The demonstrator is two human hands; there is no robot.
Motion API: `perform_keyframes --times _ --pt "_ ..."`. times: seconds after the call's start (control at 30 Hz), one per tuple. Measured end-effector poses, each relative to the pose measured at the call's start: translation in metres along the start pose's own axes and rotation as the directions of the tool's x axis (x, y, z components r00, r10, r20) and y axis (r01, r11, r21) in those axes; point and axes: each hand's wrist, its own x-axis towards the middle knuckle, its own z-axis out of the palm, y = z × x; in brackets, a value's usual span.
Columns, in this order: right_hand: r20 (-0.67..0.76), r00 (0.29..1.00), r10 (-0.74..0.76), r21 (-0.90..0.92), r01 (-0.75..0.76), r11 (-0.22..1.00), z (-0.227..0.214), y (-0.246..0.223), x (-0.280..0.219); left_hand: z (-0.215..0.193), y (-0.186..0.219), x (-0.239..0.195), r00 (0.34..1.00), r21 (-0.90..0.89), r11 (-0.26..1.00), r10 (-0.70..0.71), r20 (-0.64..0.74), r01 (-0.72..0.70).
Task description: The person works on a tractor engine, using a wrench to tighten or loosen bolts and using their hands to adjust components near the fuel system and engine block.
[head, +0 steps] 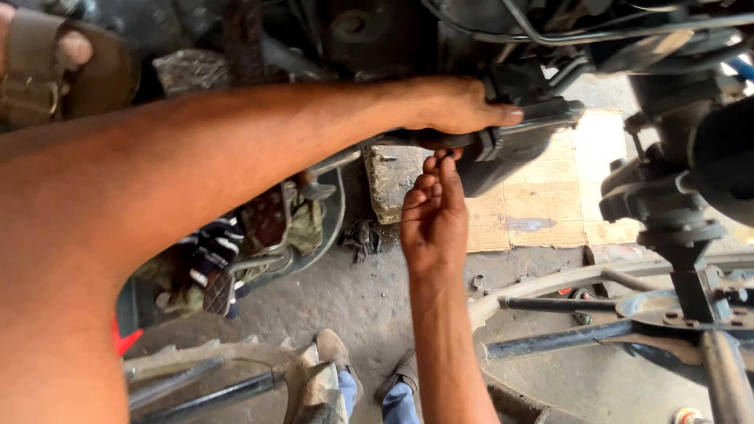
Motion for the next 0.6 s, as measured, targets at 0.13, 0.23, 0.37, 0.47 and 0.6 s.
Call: perform_keyframes --times 0.13,0.23,0.37,0.47,0.6 --pt "-0.156 0.981 -0.119 -0.013 0.118 0.993 0.0 0.003 -0.001 -0.008 0.013 -0.012 0.988 0.035 0.99 -0.141 0.058 0.139" --pt "-0.22 0.957 -0.19 0.009 0.197 0.98 0.002 0.003 0.008 -0.008 0.023 -0.02 0.985 0.101 0.981 -0.168 0.038 0.164" --pt "-0.23 0.937 -0.264 0.052 0.283 0.958 0.002 0.004 0.017 -0.008 0.024 -0.019 0.994 0.128 0.986 -0.113 0.004 0.112" --pt "-0.235 0.921 -0.31 0.056 0.331 0.942 0.001 0.003 0.016 -0.008 0.021 -0.018 0.998 0.166 0.984 -0.064 -0.016 0.066" --pt "-0.231 0.906 -0.354 0.024 0.369 0.929 0.009 0.005 0.012 -0.006 0.02 -0.02 0.992 0.189 0.974 -0.125 0.003 0.122"
